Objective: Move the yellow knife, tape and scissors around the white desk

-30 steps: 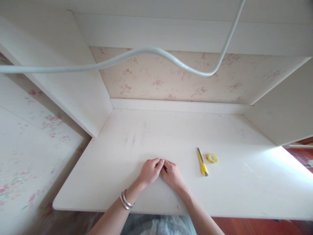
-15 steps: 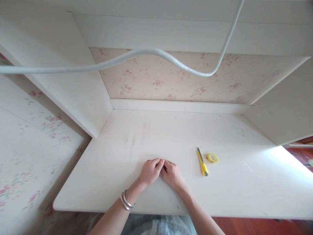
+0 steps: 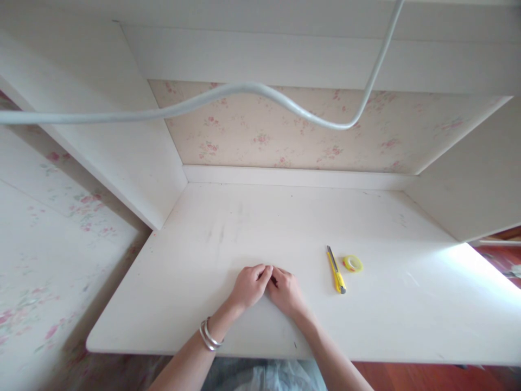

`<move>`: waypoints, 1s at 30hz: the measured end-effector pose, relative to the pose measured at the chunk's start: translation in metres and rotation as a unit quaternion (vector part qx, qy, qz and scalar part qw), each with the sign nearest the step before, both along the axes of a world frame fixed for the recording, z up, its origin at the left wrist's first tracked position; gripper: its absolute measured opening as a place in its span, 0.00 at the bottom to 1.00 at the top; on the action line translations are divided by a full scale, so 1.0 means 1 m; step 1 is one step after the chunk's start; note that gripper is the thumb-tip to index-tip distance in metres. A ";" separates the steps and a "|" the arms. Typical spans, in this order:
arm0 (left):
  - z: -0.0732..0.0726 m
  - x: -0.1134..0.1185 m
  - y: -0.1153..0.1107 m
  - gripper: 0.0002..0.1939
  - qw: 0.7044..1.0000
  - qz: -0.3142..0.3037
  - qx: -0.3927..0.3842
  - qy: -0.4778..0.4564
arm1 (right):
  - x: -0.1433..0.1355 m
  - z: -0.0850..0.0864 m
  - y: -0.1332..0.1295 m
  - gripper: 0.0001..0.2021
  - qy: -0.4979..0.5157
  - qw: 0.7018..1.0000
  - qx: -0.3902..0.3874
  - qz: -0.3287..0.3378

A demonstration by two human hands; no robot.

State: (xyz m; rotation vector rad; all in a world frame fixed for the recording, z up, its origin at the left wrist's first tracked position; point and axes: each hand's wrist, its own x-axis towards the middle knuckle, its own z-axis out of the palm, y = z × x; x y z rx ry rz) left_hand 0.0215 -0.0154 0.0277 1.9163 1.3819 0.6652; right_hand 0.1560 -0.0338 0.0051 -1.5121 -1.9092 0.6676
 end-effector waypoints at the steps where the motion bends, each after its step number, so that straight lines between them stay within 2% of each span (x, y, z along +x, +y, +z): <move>1: 0.000 0.000 0.000 0.24 1.000 -0.002 0.000 -0.001 | 0.000 0.000 0.000 0.07 0.000 1.000 0.001 0.001; 30: -0.002 -0.001 0.000 0.24 1.000 -0.006 0.005 -0.001 | -0.001 0.002 0.000 0.08 0.001 1.000 -0.004 0.002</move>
